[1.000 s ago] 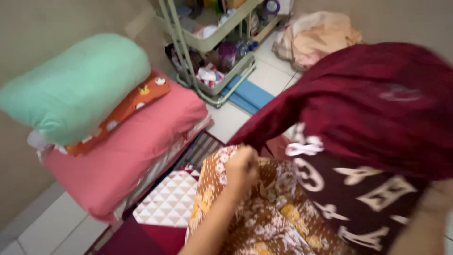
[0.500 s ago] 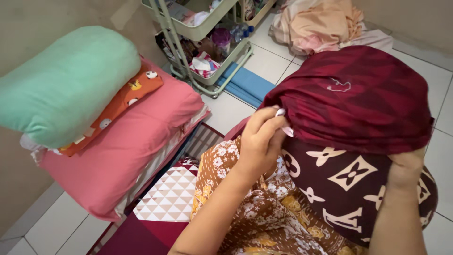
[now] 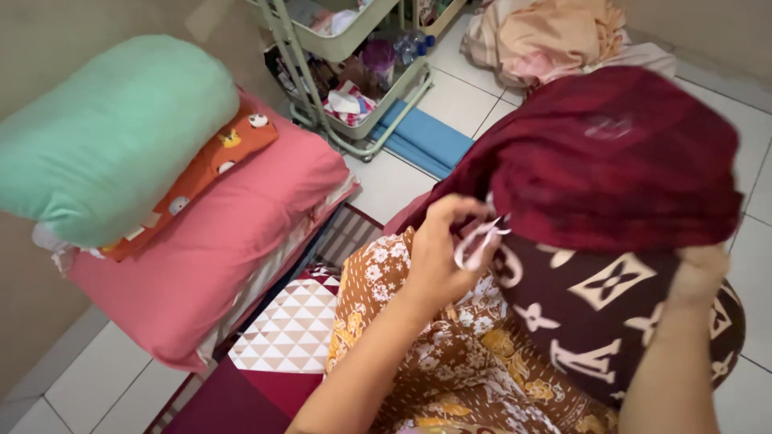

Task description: The person pulls a pink fabric cover over a patterned bolster, removes the pink cover, and then pulls a maroon fabric cover over the bolster by hand.

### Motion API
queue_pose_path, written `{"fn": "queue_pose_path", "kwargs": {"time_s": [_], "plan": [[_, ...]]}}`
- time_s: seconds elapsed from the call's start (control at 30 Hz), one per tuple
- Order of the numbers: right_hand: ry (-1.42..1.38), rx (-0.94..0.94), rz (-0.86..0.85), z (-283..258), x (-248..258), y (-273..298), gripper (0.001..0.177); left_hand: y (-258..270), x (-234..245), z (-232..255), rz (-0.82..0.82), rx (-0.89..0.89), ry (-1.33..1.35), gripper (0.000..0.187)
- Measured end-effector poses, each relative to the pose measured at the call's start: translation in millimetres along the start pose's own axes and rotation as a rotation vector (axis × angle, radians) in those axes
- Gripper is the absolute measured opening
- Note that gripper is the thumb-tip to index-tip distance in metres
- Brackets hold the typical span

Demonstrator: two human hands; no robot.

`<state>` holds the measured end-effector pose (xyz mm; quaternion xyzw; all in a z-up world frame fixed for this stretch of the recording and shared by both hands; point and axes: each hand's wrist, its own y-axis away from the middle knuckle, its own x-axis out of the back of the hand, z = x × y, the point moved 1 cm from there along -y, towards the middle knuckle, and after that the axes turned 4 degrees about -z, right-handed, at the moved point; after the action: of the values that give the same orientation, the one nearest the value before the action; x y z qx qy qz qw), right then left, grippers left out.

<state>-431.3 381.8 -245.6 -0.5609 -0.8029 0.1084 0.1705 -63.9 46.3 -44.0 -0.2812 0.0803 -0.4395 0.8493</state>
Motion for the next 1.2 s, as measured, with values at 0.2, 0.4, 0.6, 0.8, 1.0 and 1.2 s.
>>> {"fn": "queue_pose_path", "kwargs": {"time_s": [0.2,0.4,0.6,0.8,1.0,1.2], "plan": [[0.029,0.002,-0.059,-38.6,-52.2,-19.7,0.053,-22.4,9.4,9.7,0.071,-0.264,-0.479,0.033],[-0.015,0.031,-0.121,-90.9,-80.3,-0.3,0.063,1.3,19.5,-32.8,-0.194,-0.205,-0.646,0.014],[-0.467,0.049,-0.221,-190.7,-146.8,47.9,0.074,61.2,34.8,-16.7,-0.338,-0.095,-0.584,0.018],[-0.406,0.042,-0.340,-273.4,-198.6,75.8,0.081,39.2,98.3,28.9,-0.310,0.159,-0.434,0.013],[-0.598,0.003,-0.467,-284.6,-228.3,104.4,0.075,8.0,98.1,68.5,0.036,0.067,-0.498,0.015],[-0.558,-0.046,-0.499,-270.3,-232.4,117.9,0.064,18.9,92.6,59.1,0.052,0.139,-0.494,0.015]]}}
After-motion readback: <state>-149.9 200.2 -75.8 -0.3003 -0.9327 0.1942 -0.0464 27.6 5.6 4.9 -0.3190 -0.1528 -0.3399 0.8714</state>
